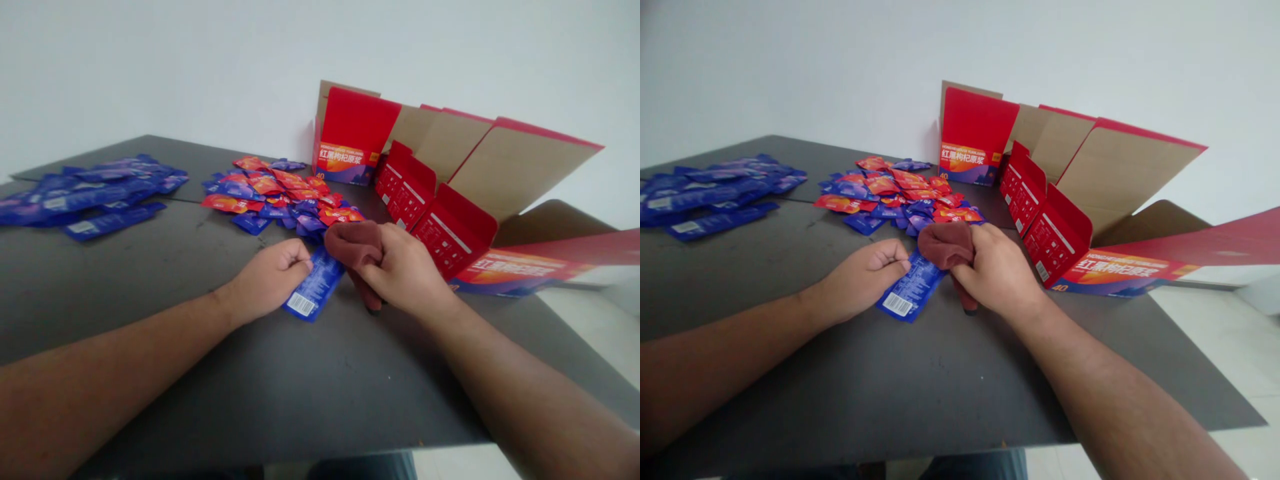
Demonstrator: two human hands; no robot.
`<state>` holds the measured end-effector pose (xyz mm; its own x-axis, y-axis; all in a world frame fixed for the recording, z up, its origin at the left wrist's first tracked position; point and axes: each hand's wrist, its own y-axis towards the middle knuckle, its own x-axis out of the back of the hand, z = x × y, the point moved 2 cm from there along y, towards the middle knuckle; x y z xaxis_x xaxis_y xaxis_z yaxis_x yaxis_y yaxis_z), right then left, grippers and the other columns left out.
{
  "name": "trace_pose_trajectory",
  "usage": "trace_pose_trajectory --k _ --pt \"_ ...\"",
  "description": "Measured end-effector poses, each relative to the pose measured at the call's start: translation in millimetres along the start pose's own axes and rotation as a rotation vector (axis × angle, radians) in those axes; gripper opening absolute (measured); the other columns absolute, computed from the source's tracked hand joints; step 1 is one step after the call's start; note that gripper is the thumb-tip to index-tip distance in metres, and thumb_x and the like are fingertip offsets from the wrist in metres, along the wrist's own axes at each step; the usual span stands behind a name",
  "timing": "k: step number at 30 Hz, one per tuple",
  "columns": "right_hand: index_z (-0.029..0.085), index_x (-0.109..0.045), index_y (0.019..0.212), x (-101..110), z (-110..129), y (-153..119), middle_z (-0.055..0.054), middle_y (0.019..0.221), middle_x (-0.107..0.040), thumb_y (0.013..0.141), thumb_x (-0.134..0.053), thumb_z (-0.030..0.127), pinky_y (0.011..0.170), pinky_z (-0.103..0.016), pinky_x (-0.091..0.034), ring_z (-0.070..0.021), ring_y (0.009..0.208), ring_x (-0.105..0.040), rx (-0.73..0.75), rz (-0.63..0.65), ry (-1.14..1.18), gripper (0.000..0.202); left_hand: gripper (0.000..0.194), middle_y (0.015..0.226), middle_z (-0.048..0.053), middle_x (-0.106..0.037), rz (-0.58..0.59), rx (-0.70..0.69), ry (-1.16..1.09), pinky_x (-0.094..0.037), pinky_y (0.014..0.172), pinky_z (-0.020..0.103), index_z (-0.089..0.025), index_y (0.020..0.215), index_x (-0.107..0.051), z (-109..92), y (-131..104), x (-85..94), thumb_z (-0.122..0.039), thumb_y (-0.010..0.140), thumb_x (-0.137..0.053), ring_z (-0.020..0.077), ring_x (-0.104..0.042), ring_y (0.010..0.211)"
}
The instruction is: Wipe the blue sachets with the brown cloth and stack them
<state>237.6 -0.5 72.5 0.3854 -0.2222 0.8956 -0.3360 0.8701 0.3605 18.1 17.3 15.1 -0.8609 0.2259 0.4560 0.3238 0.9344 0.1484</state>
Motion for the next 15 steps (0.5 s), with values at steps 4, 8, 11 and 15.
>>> trace_pose_trajectory --k 4,8,11,15 --pt "0.019 -0.061 0.092 -13.1 12.4 -8.0 -0.006 0.092 -0.065 0.081 -0.061 0.026 0.074 -0.033 -0.045 -0.0218 0.085 -0.06 0.14 0.162 -0.072 0.013 0.017 0.065 -0.004 -0.055 -0.014 0.026 0.021 -0.035 0.054 0.023 -0.02 0.076 -0.054 1.0 0.6 0.1 -0.03 0.09 -0.056 0.0121 -0.049 0.058" --pt "0.02 -0.058 0.092 -13.9 12.8 -8.5 -0.006 0.093 -0.065 0.081 -0.06 0.026 0.071 -0.033 -0.043 -0.0212 0.083 -0.059 0.154 0.17 -0.09 0.012 0.017 0.066 -0.004 -0.055 -0.052 0.032 -0.043 -0.037 0.055 0.023 -0.02 0.076 -0.055 3.1 1.8 0.3 -0.03 0.09 -0.056 0.0117 -0.049 0.059" --pt "0.019 -0.059 0.095 -12.9 9.1 -6.1 -0.008 0.095 -0.066 0.083 -0.059 0.028 0.074 -0.034 -0.044 -0.0236 0.089 -0.061 0.09 0.115 -0.114 0.015 0.018 0.064 -0.004 -0.054 -0.037 0.051 -0.079 -0.037 0.055 0.023 -0.02 0.076 -0.055 3.8 1.5 -0.7 -0.032 0.09 -0.056 0.0117 -0.048 0.058" --pt "0.02 -0.058 0.094 -17.2 14.0 -9.3 -0.005 0.094 -0.064 0.082 -0.061 0.027 0.073 -0.032 -0.045 -0.0207 0.084 -0.059 0.18 0.171 -0.065 0.014 0.018 0.066 -0.004 -0.054 -0.036 0.051 -0.114 -0.036 0.054 0.023 -0.019 0.075 -0.055 3.5 1.2 -1.4 -0.031 0.089 -0.056 0.0111 -0.047 0.058"
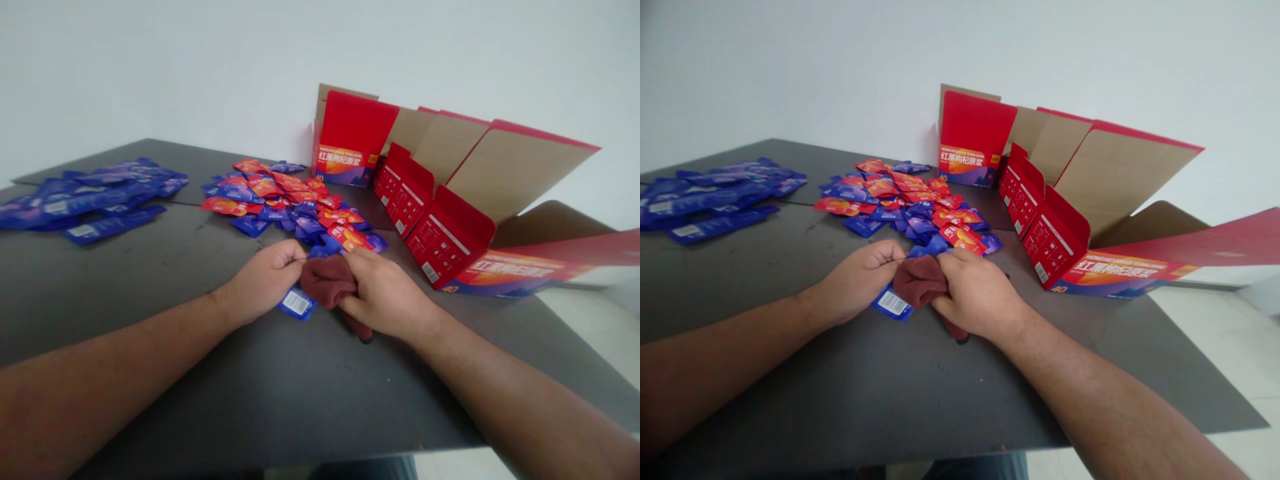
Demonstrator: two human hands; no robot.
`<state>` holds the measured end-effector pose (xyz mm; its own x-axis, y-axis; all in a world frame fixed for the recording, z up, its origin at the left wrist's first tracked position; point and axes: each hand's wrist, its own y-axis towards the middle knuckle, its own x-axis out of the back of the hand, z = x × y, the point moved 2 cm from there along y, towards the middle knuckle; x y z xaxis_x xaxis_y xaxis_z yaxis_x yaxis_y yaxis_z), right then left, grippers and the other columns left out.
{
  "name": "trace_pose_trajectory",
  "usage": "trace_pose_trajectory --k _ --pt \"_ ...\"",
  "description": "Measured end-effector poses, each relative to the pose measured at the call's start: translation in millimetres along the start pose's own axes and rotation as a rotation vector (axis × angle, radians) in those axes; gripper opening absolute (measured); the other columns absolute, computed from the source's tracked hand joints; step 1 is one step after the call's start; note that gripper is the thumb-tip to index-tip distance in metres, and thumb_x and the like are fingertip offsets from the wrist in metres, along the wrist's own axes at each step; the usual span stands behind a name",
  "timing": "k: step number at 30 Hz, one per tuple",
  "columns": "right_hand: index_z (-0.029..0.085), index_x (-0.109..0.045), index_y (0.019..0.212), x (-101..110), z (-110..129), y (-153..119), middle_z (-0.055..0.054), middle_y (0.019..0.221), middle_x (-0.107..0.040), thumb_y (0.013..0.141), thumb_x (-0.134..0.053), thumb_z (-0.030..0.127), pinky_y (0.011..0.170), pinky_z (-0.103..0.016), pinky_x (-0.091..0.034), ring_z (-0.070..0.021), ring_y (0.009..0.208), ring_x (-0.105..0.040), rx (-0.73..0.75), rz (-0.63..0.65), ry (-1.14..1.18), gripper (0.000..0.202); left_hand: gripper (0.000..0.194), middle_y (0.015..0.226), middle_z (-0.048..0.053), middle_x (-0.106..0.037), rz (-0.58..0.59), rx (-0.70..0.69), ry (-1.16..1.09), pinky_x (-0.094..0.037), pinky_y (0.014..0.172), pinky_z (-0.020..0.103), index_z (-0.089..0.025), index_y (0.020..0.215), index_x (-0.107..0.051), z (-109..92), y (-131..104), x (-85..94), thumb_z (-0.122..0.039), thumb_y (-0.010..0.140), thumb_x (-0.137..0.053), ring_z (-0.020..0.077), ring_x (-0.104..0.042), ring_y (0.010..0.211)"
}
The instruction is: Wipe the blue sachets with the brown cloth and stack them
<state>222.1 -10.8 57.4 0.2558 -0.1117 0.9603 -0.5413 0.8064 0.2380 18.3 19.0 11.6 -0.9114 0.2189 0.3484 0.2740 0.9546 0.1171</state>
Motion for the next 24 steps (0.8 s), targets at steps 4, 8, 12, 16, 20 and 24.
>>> trace_pose_trajectory --k 4,8,12,16,20,24 --pt "0.021 -0.057 0.093 -0.4 -0.3 -1.0 -0.005 0.095 -0.063 0.082 -0.06 0.027 0.072 -0.032 -0.045 -0.0204 0.084 -0.059 0.0 0.0 -0.027 0.013 0.018 0.067 -0.004 -0.053 -0.008 0.012 -0.055 -0.036 0.053 0.022 -0.019 0.077 -0.055 2.0 0.8 -1.0 -0.031 0.089 -0.057 0.0106 -0.046 0.058" --pt "0.02 -0.057 0.095 -0.3 -1.1 -1.0 -0.006 0.096 -0.064 0.083 -0.061 0.028 0.073 -0.033 -0.045 -0.022 0.087 -0.06 -0.06 -0.046 -0.069 0.015 0.017 0.065 -0.005 -0.051 -0.003 0.037 -0.084 -0.034 0.051 0.023 -0.02 0.079 -0.053 4.7 1.3 -1.5 -0.032 0.09 -0.055 0.0107 -0.044 0.056" --pt "0.021 -0.059 0.095 -5.5 12.2 -3.8 -0.004 0.098 -0.063 0.083 -0.061 0.026 0.078 -0.031 -0.046 -0.0207 0.093 -0.06 0.119 0.095 -0.017 0.014 0.02 0.07 -0.004 -0.053 0.001 -0.045 0.001 -0.037 0.058 0.024 -0.019 0.077 -0.054 2.6 1.5 -0.1 -0.032 0.093 -0.054 0.0112 -0.046 0.064" --pt "0.02 -0.058 0.093 -3.5 11.3 -3.8 -0.004 0.094 -0.062 0.082 -0.062 0.026 0.074 -0.031 -0.045 -0.0197 0.086 -0.059 0.054 0.028 -0.056 0.013 0.02 0.07 -0.004 -0.052 -0.013 -0.057 0.026 -0.037 0.06 0.025 -0.019 0.077 -0.054 1.3 1.9 0.2 -0.031 0.093 -0.053 0.0112 -0.045 0.064" --pt "0.02 -0.058 0.093 -4.0 12.0 -3.8 -0.005 0.094 -0.061 0.084 -0.062 0.027 0.075 -0.032 -0.045 -0.0202 0.087 -0.059 0.033 0.004 -0.069 0.013 0.021 0.069 -0.004 -0.049 -0.045 -0.03 -0.016 -0.035 0.057 0.024 -0.019 0.076 -0.053 1.7 0.9 -1.0 -0.031 0.093 -0.053 0.0113 -0.043 0.063" --pt "0.021 -0.061 0.099 -6.1 21.0 -6.2 -0.005 0.099 -0.064 0.085 -0.062 0.027 0.082 -0.033 -0.046 -0.0215 0.095 -0.06 0.17 0.096 -0.051 0.015 0.023 0.069 -0.005 -0.05 -0.029 -0.022 -0.085 -0.036 0.057 0.024 -0.019 0.076 -0.052 3.0 -0.5 -3.3 -0.034 0.093 -0.056 0.0114 -0.044 0.064"
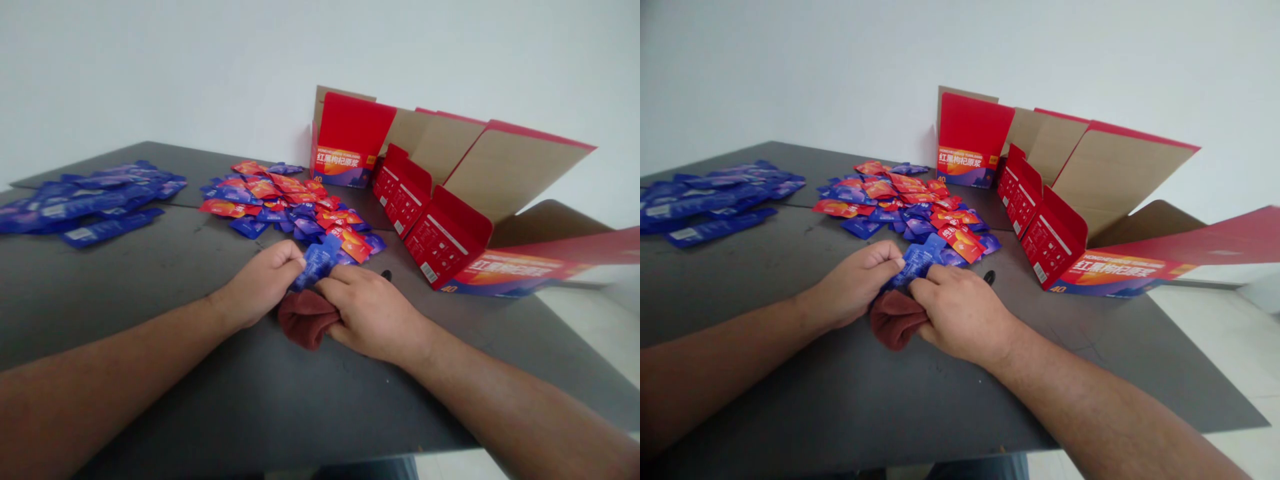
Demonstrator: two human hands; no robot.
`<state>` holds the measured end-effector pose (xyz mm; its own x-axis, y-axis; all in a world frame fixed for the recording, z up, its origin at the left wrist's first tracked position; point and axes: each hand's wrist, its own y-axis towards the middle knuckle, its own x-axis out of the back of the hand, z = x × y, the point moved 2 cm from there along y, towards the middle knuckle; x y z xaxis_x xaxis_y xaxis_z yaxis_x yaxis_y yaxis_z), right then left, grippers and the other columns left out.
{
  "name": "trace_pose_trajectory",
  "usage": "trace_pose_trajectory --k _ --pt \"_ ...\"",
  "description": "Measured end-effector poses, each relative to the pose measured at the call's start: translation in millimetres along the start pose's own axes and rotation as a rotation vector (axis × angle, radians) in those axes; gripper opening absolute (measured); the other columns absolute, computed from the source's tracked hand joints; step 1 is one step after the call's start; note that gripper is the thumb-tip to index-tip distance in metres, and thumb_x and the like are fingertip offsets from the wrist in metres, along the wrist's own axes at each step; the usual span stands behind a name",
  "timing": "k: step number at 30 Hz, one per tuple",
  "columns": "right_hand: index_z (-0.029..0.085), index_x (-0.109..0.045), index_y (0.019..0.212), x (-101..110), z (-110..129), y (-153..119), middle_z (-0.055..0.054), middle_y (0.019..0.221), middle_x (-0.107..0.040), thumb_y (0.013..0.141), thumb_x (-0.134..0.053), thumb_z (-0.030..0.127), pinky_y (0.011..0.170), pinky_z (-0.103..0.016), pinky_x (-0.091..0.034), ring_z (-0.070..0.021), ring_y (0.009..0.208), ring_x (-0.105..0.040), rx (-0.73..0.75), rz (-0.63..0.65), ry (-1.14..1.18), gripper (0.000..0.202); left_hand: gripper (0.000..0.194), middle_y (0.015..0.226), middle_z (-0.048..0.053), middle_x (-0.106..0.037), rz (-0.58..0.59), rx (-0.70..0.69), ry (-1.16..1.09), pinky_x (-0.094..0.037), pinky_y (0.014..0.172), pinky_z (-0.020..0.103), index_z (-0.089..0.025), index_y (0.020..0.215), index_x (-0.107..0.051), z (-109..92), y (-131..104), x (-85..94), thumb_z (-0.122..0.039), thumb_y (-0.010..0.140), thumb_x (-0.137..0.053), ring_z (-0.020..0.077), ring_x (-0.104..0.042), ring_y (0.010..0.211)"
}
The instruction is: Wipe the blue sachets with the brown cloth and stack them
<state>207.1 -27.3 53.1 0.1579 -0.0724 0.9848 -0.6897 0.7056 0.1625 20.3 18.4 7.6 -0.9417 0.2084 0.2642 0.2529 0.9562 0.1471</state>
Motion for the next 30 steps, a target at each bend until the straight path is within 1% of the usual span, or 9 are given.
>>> trace_pose_trajectory --k 5,7,11,16,18,22,27,28,30 --pt "0.02 -0.059 0.094 5.2 -6.7 -0.3 -0.005 0.096 -0.063 0.084 -0.063 0.026 0.076 -0.032 -0.045 -0.0208 0.089 -0.06 -0.137 -0.101 -0.037 0.013 0.02 0.068 -0.005 -0.051 -0.038 0.014 -0.019 -0.036 0.056 0.024 -0.019 0.077 -0.054 2.4 0.0 -1.1 -0.033 0.092 -0.054 0.0112 -0.043 0.061" --pt "0.02 -0.06 0.095 3.7 -4.8 0.1 -0.005 0.096 -0.063 0.084 -0.063 0.027 0.077 -0.032 -0.045 -0.021 0.09 -0.06 -0.104 -0.081 -0.034 0.013 0.02 0.068 -0.005 -0.051 -0.047 0.018 -0.018 -0.036 0.057 0.024 -0.02 0.077 -0.054 1.3 -0.5 -1.1 -0.032 0.092 -0.054 0.0113 -0.043 0.061" --pt "0.021 -0.061 0.101 -0.5 3.2 -0.1 -0.004 0.099 -0.064 0.085 -0.064 0.028 0.083 -0.033 -0.045 -0.0221 0.096 -0.06 0.032 0.025 -0.012 0.017 0.021 0.067 -0.005 -0.05 -0.051 0.005 0.025 -0.037 0.058 0.024 -0.02 0.076 -0.053 -3.4 -2.2 -0.3 -0.032 0.093 -0.055 0.0115 -0.043 0.061" --pt "0.019 -0.06 0.097 4.0 -4.7 0.2 -0.006 0.1 -0.063 0.085 -0.062 0.027 0.079 -0.034 -0.046 -0.0224 0.093 -0.06 -0.136 -0.071 -0.048 0.014 0.022 0.069 -0.004 -0.053 -0.06 -0.007 0.061 -0.038 0.06 0.025 -0.02 0.077 -0.055 -5.8 -1.8 0.2 -0.033 0.094 -0.053 0.0122 -0.045 0.064" --pt "0.019 -0.061 0.097 3.4 -3.5 0.7 -0.006 0.099 -0.063 0.085 -0.062 0.028 0.08 -0.033 -0.046 -0.0221 0.093 -0.06 -0.107 -0.052 -0.036 0.015 0.022 0.068 -0.005 -0.052 -0.063 -0.005 0.068 -0.038 0.061 0.026 -0.02 0.076 -0.054 -6.8 -1.9 0.4 -0.033 0.094 -0.053 0.0122 -0.045 0.063" --pt "0.021 -0.062 0.102 0.7 3.4 0.2 -0.004 0.099 -0.064 0.086 -0.064 0.029 0.083 -0.034 -0.046 -0.0221 0.096 -0.06 0.035 0.035 -0.01 0.018 0.021 0.067 -0.005 -0.05 -0.059 -0.01 0.095 -0.038 0.061 0.026 -0.02 0.075 -0.053 -8.9 -2.6 0.8 -0.032 0.093 -0.055 0.0122 -0.043 0.062" --pt "0.019 -0.06 0.095 3.4 -3.6 -0.4 -0.006 0.097 -0.063 0.085 -0.062 0.027 0.078 -0.033 -0.046 -0.0217 0.09 -0.06 -0.138 -0.068 -0.035 0.013 0.022 0.07 -0.004 -0.054 -0.073 -0.018 0.091 -0.038 0.062 0.027 -0.02 0.077 -0.055 -7.3 -2.1 0.6 -0.034 0.094 -0.053 0.0132 -0.046 0.065" --pt "0.019 -0.06 0.095 3.1 -3.6 -0.1 -0.006 0.097 -0.063 0.085 -0.062 0.027 0.077 -0.033 -0.046 -0.0214 0.09 -0.06 -0.138 -0.068 -0.032 0.013 0.022 0.07 -0.004 -0.054 -0.078 -0.018 0.093 -0.038 0.062 0.027 -0.02 0.077 -0.055 -7.2 -2.2 0.6 -0.034 0.094 -0.053 0.0133 -0.046 0.065" --pt "0.02 -0.061 0.097 1.5 -0.8 0.3 -0.005 0.097 -0.063 0.085 -0.063 0.028 0.079 -0.033 -0.046 -0.0216 0.092 -0.06 -0.069 -0.027 -0.017 0.014 0.022 0.07 -0.004 -0.053 -0.079 -0.02 0.104 -0.038 0.062 0.027 -0.02 0.076 -0.054 -7.9 -2.8 0.7 -0.033 0.094 -0.053 0.0133 -0.045 0.065"
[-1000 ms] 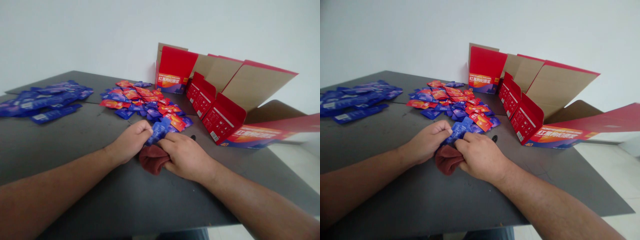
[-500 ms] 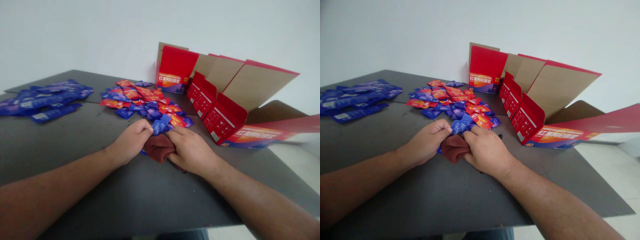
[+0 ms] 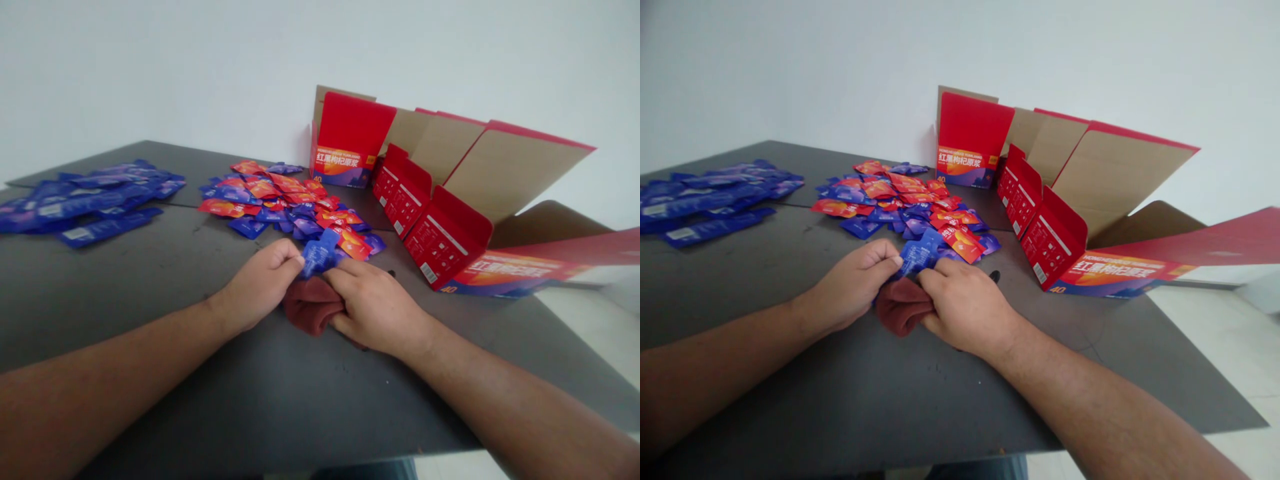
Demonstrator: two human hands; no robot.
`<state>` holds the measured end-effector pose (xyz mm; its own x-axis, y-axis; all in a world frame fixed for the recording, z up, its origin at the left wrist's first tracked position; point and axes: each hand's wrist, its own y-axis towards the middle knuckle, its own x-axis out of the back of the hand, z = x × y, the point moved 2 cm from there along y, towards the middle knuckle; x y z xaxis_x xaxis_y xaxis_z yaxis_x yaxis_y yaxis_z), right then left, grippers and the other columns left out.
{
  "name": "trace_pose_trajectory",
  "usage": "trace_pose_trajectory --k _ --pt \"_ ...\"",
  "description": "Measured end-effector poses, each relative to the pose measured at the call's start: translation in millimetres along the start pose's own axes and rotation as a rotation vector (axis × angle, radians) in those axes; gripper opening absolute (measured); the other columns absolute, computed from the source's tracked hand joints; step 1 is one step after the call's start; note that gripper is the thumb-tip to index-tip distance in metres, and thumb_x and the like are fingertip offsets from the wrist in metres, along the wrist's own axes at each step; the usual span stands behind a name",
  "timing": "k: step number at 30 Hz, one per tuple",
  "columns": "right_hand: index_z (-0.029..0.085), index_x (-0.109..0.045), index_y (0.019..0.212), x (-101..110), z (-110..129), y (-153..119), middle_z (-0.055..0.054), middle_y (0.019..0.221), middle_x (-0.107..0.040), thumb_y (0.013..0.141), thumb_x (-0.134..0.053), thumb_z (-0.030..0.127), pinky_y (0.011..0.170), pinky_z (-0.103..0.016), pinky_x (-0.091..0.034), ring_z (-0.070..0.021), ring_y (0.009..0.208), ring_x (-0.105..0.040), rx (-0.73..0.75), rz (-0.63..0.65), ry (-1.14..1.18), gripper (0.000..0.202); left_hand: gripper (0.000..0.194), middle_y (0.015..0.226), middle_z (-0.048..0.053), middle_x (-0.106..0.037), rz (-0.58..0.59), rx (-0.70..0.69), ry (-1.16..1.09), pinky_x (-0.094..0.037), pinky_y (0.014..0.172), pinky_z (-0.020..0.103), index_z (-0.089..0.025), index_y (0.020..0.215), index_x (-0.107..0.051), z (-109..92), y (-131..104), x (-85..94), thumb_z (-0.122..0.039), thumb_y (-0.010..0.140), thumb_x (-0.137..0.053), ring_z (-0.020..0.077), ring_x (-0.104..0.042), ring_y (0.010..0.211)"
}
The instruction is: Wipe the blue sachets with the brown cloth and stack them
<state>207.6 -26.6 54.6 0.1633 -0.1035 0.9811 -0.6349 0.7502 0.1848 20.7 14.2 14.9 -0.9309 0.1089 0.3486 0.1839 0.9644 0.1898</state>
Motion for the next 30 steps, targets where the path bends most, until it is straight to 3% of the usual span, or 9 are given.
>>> trace_pose_trajectory --k 3,9,14,20,25,30 --pt "0.021 -0.062 0.103 -1.1 3.6 -0.6 -0.005 0.1 -0.064 0.085 -0.064 0.029 0.084 -0.034 -0.046 -0.0225 0.097 -0.06 0.091 0.06 0.01 0.019 0.022 0.07 -0.004 -0.051 0.008 -0.01 0.022 -0.038 0.063 0.027 -0.02 0.075 -0.052 -2.0 -0.8 0.6 -0.032 0.094 -0.053 0.0132 -0.045 0.065" --pt "0.02 -0.06 0.096 1.7 -4.0 -0.2 -0.006 0.099 -0.064 0.085 -0.062 0.027 0.079 -0.034 -0.047 -0.0224 0.092 -0.061 -0.059 -0.018 -0.02 0.014 0.022 0.07 -0.003 -0.053 0.017 -0.015 0.024 -0.038 0.063 0.027 -0.02 0.077 -0.054 -1.5 0.2 0.5 -0.034 0.094 -0.053 0.014 -0.047 0.065" --pt "0.021 -0.062 0.101 -0.5 1.7 -1.2 -0.005 0.1 -0.064 0.085 -0.063 0.028 0.083 -0.034 -0.046 -0.0226 0.096 -0.061 0.075 0.059 -0.002 0.018 0.022 0.071 -0.003 -0.052 0.003 -0.027 0.044 -0.037 0.064 0.027 -0.02 0.075 -0.052 -2.7 -0.2 1.0 -0.032 0.094 -0.052 0.0138 -0.046 0.067" --pt "0.018 -0.06 0.095 5.4 -7.9 -0.3 -0.007 0.096 -0.063 0.084 -0.061 0.026 0.077 -0.033 -0.046 -0.0218 0.089 -0.06 -0.103 -0.083 -0.04 0.013 0.022 0.07 -0.004 -0.052 0.017 -0.006 0.033 -0.036 0.062 0.027 -0.02 0.076 -0.053 -1.2 0.3 0.9 -0.033 0.094 -0.052 0.0135 -0.045 0.065" --pt "0.02 -0.061 0.099 0.6 -1.3 0.3 -0.006 0.1 -0.064 0.085 -0.062 0.027 0.082 -0.033 -0.047 -0.0225 0.096 -0.06 0.043 0.039 0.002 0.016 0.023 0.071 -0.003 -0.052 0.018 -0.033 0.025 -0.037 0.063 0.027 -0.02 0.075 -0.052 -0.8 -0.8 0.6 -0.033 0.094 -0.052 0.0136 -0.046 0.067" --pt "0.019 -0.058 0.097 5.8 -14.4 0.7 -0.007 0.098 -0.063 0.084 -0.061 0.027 0.077 -0.034 -0.047 -0.0226 0.09 -0.059 -0.125 -0.09 -0.047 0.016 0.019 0.068 -0.004 -0.051 0.015 0.005 0.002 -0.036 0.059 0.026 -0.02 0.077 -0.052 1.9 -0.4 -0.1 -0.031 0.093 -0.052 0.0132 -0.045 0.062"
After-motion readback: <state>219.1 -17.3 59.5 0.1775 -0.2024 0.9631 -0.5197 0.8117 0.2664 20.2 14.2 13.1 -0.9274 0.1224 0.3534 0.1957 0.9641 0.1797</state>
